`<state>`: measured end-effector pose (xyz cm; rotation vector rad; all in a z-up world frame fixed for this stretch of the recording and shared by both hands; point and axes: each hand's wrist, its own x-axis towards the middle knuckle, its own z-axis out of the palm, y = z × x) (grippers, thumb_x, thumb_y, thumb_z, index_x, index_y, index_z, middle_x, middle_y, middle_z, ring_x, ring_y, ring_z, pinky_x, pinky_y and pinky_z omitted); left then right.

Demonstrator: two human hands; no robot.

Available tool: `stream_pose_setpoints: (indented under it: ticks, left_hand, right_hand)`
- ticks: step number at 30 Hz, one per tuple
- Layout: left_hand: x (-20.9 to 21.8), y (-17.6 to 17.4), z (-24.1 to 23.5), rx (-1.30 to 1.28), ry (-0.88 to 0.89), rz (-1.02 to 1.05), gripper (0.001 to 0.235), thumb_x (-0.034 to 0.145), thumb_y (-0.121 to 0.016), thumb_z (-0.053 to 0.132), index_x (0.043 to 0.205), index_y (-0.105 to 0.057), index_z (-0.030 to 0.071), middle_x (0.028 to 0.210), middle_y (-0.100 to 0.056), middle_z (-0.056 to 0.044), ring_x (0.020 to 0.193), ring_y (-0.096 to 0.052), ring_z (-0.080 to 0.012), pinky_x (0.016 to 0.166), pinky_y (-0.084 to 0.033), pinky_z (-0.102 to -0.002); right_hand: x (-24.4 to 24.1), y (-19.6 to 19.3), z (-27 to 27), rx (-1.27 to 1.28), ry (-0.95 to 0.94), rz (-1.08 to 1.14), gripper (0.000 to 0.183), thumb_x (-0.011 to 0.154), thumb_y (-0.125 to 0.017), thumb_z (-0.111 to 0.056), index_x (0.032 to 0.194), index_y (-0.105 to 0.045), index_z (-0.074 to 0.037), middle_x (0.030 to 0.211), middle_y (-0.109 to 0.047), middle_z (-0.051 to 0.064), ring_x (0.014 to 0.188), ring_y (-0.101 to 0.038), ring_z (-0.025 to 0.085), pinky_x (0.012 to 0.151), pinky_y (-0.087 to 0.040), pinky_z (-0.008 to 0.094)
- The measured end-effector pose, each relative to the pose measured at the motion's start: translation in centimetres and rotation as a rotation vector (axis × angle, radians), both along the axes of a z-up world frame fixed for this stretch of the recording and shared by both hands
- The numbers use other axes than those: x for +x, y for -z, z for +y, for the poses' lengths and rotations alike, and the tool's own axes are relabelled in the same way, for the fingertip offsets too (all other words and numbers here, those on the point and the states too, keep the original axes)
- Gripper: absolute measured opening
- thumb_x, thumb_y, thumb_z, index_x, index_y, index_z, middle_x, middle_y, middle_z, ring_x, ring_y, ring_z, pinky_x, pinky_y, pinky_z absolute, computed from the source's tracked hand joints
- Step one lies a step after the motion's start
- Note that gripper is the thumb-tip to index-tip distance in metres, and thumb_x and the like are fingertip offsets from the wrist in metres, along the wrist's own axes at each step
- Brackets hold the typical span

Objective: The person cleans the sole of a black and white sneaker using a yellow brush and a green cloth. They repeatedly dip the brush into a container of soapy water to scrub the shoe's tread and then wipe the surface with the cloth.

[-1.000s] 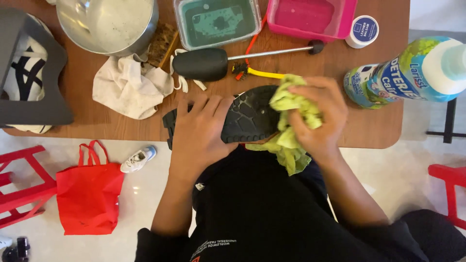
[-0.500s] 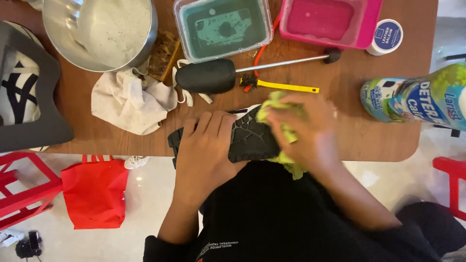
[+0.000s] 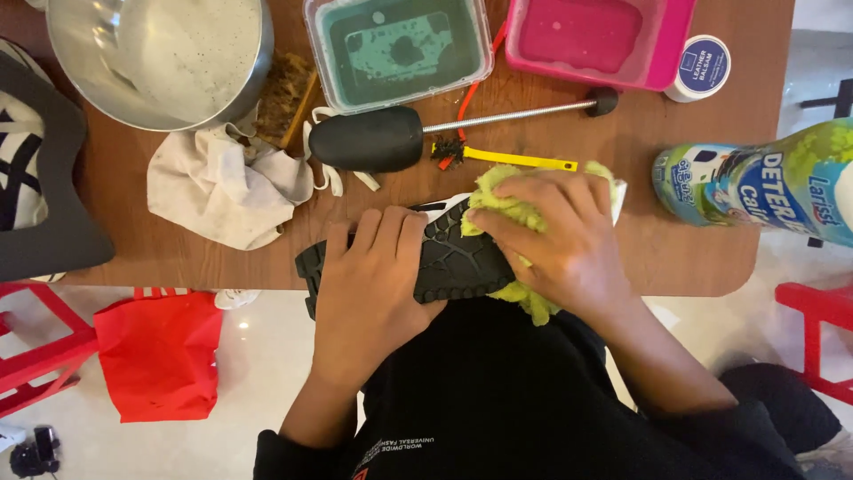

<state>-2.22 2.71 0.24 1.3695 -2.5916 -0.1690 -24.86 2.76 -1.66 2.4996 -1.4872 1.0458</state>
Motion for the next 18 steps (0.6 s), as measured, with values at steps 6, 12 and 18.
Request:
stream_pose_setpoints:
  ticks: [6,12,18]
  left_hand:
    - [0.0,0.0,0.2,-0.024,-0.019,0.018,0.076,0.051,-0.093,0.037,0.114,-0.065,0.006,0.096,-0.062,-0.009,0.094,-0.059,-0.0281,0.086,-0.044,-0.042]
    - [0.3,0.6,0.6,-0.028,-0.01,-0.014,0.078,0.052,-0.092,0.041,0.117,-0.065,0.007,0.098,-0.062,-0.009,0.096,-0.059,-0.0279,0.087,-0.042,-0.042]
    - [0.2,0.3,0.6,-0.012,0.008,-0.028,0.086,0.048,-0.094,0.039,0.123,-0.065,0.008,0.1,-0.063,-0.01,0.098,-0.059,-0.0296,0.086,-0.041,-0.043]
  right_hand:
    - [-1.0,-0.5,0.3,0.011,-0.148,0.037,0.017,0.1,-0.063,-0.013,0.09,-0.077,-0.016,0.11,-0.067,0.007,0.102,-0.063,0.029,0.088,-0.04,0.04]
    - [-3.2,1.5,1.4,0.281,-0.162,-0.327,0.011,0.092,-0.068,-0.006,0.095,-0.077,-0.012,0.114,-0.061,0.012,0.098,-0.058,0.03,0.086,-0.047,0.044]
    - [-0.9,1.9,2.1,0.281,-0.035,-0.542,0.025,0.099,-0.064,-0.011,0.122,-0.068,-0.003,0.126,-0.06,0.021,0.122,-0.057,0.04,0.104,-0.043,0.054]
